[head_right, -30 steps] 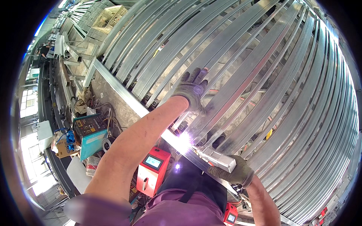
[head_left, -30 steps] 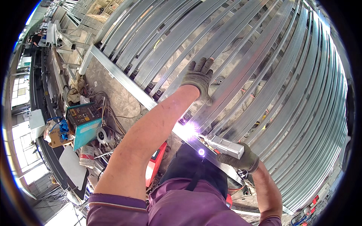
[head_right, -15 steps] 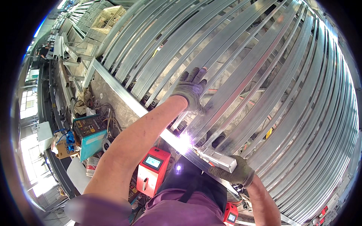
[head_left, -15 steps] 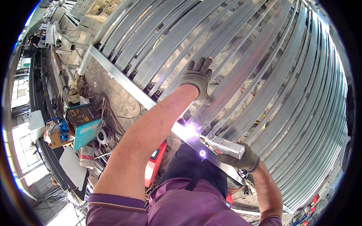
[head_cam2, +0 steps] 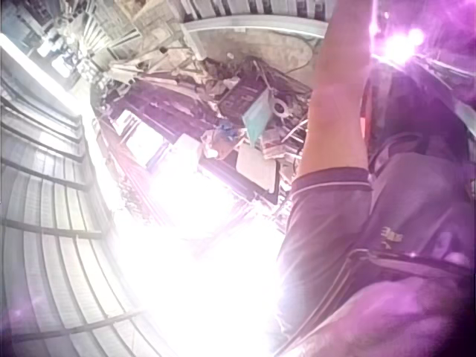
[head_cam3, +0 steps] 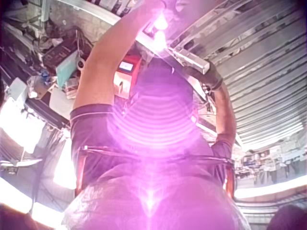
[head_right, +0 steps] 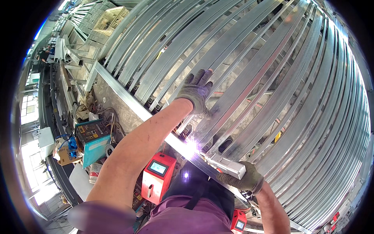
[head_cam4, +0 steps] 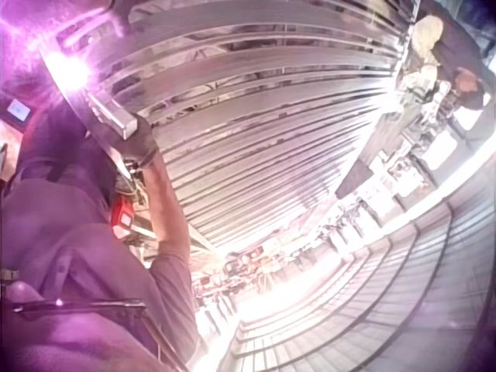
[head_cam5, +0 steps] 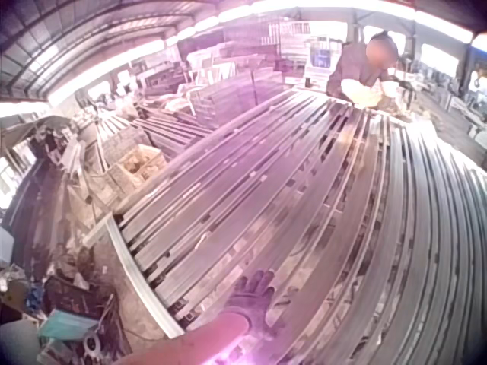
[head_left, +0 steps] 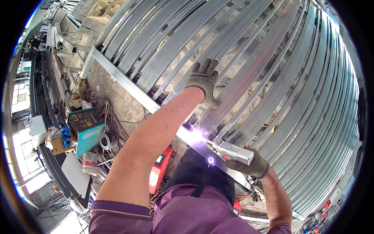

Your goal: The person welds metal bars onto a metal frame using a handheld welding tool. They repeatedly position the tool, weld along seams, and adjust the frame while working in a workshop.

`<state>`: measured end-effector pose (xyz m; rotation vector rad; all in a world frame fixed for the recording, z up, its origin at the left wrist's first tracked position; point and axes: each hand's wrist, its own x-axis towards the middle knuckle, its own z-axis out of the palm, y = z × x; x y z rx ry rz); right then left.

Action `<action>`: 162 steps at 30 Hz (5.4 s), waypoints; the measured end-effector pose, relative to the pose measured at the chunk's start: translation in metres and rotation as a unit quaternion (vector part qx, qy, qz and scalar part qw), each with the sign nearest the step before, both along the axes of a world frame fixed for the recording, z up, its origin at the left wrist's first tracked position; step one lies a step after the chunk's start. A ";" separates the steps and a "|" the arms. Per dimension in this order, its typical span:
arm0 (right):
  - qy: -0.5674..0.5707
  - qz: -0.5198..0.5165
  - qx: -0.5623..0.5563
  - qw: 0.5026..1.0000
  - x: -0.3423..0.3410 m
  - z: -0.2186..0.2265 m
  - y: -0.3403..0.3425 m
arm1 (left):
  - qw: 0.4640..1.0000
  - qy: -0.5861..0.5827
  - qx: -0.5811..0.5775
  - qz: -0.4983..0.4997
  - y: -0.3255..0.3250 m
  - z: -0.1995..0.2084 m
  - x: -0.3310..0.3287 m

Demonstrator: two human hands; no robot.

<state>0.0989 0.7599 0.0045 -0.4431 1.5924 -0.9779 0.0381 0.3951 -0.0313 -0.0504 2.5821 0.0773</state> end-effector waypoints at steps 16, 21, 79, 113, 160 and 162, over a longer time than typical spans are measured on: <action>-0.005 -0.015 0.004 1.000 0.003 -0.002 0.006 | 1.000 -0.005 0.008 0.000 -0.001 0.000 -0.001; -0.033 -0.012 0.033 0.999 0.001 0.005 0.004 | 1.000 -0.008 0.002 -0.002 -0.001 -0.002 -0.001; -0.089 -0.087 0.041 0.991 0.026 0.036 0.022 | 1.000 -0.008 -0.006 -0.007 0.000 -0.006 0.001; -0.042 -0.049 0.027 0.998 0.012 0.037 0.036 | 1.000 -0.012 0.020 0.006 0.036 0.021 0.002; -0.006 -0.330 0.050 0.943 0.029 0.026 0.297 | 0.949 -0.056 -0.009 0.309 0.256 0.030 0.085; -0.010 -0.346 0.044 0.937 0.029 0.032 0.296 | 0.948 -0.061 -0.015 0.312 0.257 0.030 0.083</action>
